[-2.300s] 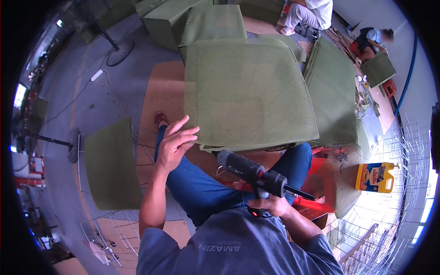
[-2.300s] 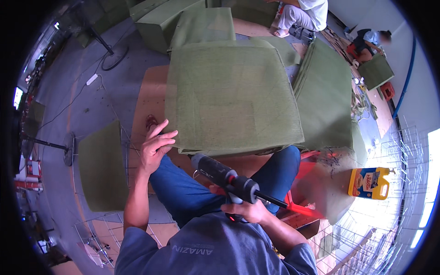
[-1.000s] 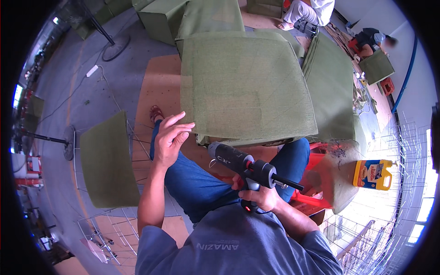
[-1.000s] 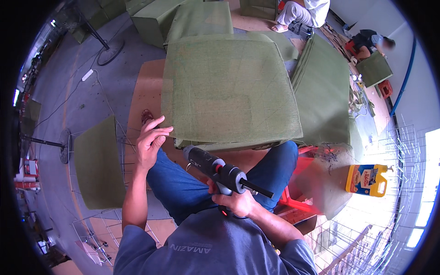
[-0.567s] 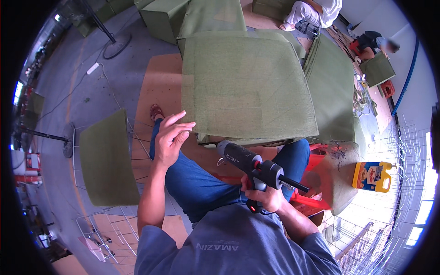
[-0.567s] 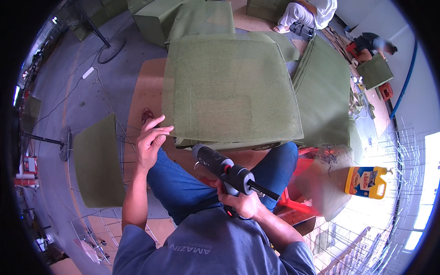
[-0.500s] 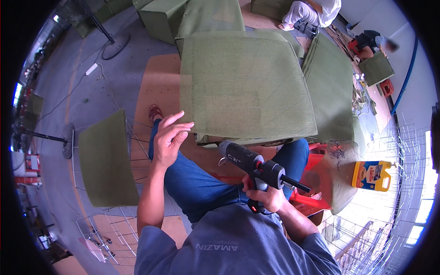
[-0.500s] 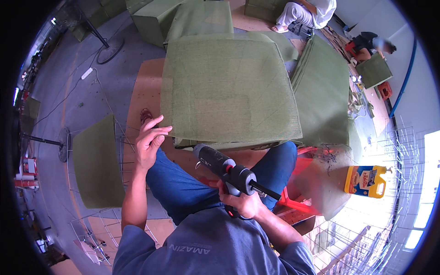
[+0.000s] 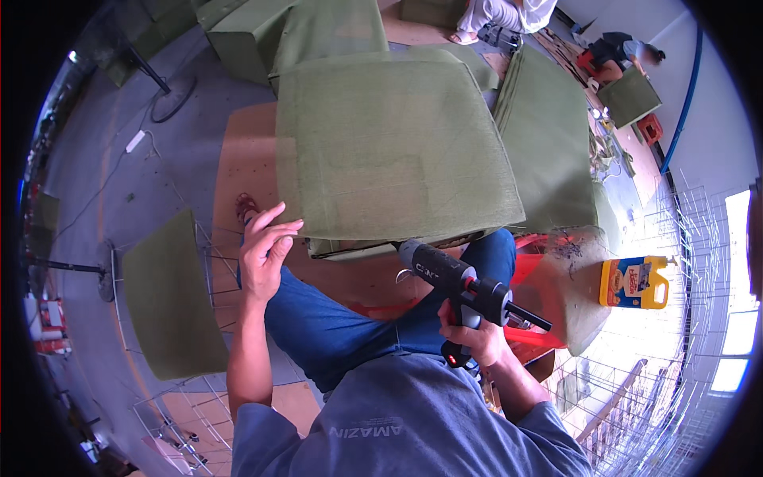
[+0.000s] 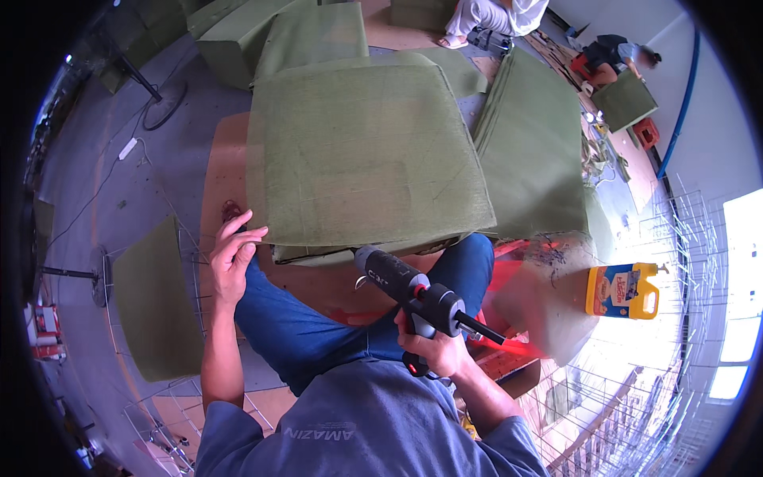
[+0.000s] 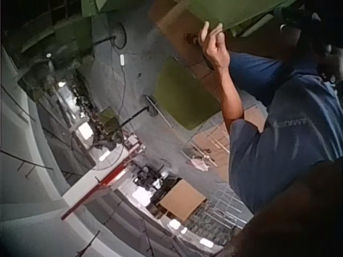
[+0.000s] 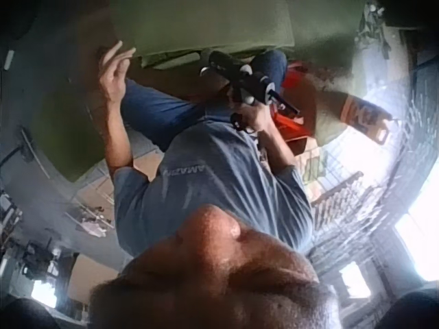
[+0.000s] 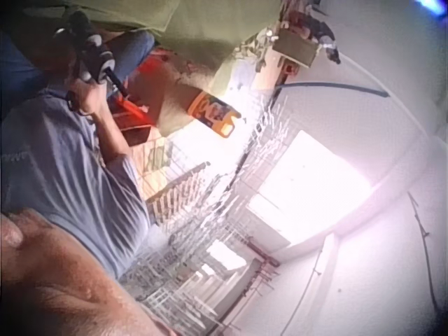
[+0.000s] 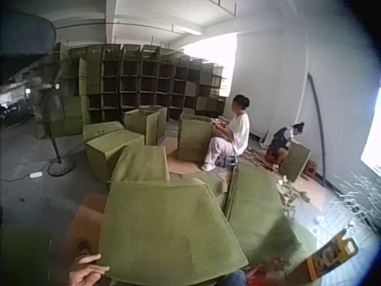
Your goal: Using a pneumatic stapler to secure fabric covers onto wire frames to assemble mesh storage bins.
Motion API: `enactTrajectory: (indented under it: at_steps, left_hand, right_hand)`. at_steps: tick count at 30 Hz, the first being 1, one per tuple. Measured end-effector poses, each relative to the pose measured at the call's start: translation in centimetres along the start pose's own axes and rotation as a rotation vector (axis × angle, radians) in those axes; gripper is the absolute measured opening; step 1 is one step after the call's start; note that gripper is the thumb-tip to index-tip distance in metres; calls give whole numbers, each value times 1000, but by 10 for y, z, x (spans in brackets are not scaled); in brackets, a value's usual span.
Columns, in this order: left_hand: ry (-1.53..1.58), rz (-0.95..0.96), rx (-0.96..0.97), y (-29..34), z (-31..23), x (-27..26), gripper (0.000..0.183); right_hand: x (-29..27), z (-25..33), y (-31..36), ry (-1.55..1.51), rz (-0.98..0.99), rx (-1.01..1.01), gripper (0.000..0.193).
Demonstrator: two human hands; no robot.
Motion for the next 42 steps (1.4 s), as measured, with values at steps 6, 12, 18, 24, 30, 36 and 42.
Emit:
enactTrajectory:
  at_steps: [6,12,18,24,30,36,42]
  left_hand:
    - [-15,11,-31,1,-3,0,29]
    - [-9,7,-74,0,-13,0,32]
    - [-29,3,-71,0,-13,0,33]
    - [-87,49,-87,1,-5,-1,39]
    - [-32,-4,-73,-1,-13,2,35]
    - [40,-2,-115,0,-7,4,33]
    - [21,-10,-179,2,1,1,35]
  right_hand:
    - [-16,0,8,138,-85,67,38]
    - [-9,4,2,-99,22,-112,59]
    - [-17,-11,6,-115,3,-41,58]
    - [-24,-8,11,-115,-94,-27,48]
    - [-35,-3,14,-98,-153,-5,44]
    - [-48,2,20,-66,-203,2,42]
    - [-59,-1,25,-74,-261,3,40]
Point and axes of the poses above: each hand's wrist, its own y-axis away from the middle knuckle, its own x-axis out of the palm, z = x × y, the point moved 3 cm from there along -y, towards the middle knuckle, and after that the axes turned 11 degrees about -x, right-handed, at the moved point
